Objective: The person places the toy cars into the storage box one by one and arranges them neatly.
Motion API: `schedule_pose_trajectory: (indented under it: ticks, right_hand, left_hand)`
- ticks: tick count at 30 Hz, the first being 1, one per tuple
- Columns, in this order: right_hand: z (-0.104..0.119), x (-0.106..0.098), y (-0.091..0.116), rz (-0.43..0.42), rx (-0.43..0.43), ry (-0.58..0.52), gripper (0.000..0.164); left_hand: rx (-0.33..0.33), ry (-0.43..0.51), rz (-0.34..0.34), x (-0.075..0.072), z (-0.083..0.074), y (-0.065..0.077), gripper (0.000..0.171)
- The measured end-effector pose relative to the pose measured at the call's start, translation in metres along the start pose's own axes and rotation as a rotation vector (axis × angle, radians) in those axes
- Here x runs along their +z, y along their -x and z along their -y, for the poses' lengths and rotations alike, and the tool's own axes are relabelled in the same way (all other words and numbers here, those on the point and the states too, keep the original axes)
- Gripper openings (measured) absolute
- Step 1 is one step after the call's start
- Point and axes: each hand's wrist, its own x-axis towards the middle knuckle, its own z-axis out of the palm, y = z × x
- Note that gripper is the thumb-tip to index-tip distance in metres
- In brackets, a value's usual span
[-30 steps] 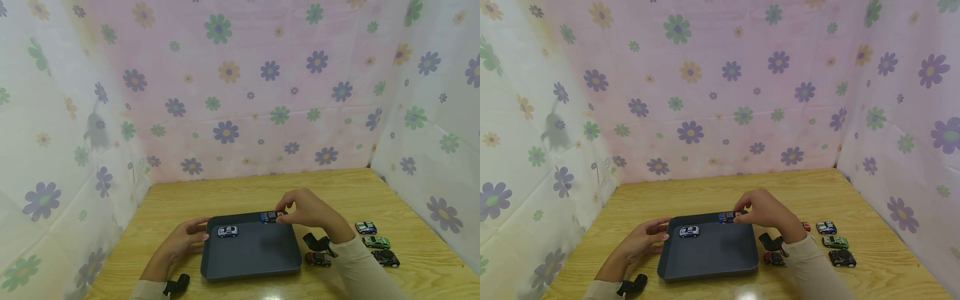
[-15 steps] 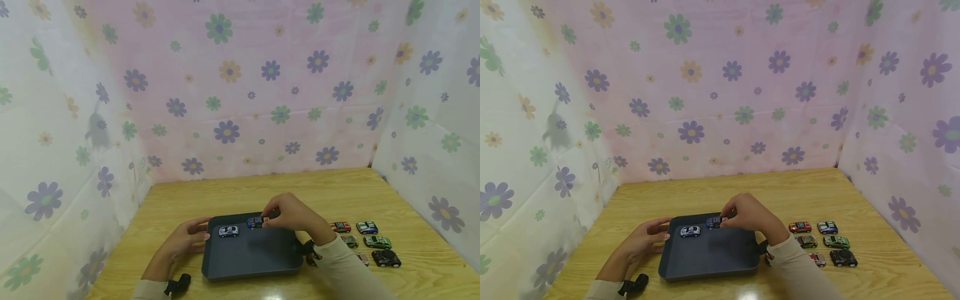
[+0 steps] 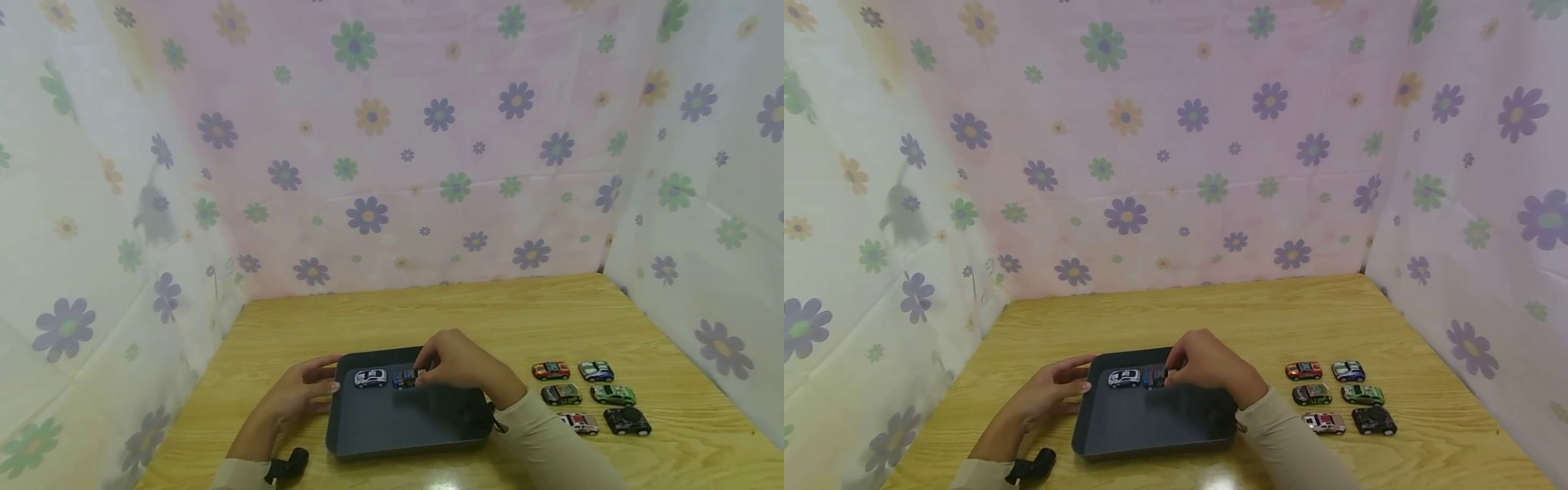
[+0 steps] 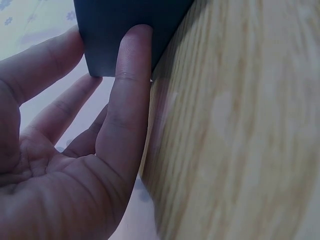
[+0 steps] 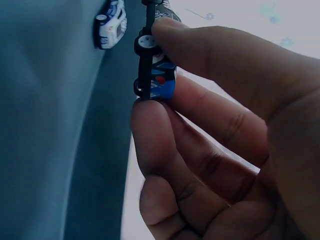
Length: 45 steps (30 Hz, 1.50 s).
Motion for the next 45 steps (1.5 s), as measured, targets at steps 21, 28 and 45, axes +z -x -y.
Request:
schedule_pose_trajectory:
  ticks: [21, 28, 45]
  right_hand:
    - [-0.008, 0.022, -0.006, 0.040, 0.091, 0.040, 0.013]
    - [-0.005, 0.024, -0.005, 0.052, 0.112, 0.034, 0.012]
    - [0.000, 0.020, -0.002, 0.061, 0.121, -0.001, 0.020]
  left_hand:
    - [-0.003, -0.010, -0.001, 0.000, 0.001, -0.002, 0.069]
    - [-0.017, 0.006, -0.022, 0.000, 0.001, -0.003, 0.073]
    - [-0.022, -0.012, -0.026, 0.000, 0.001, -0.003, 0.075]
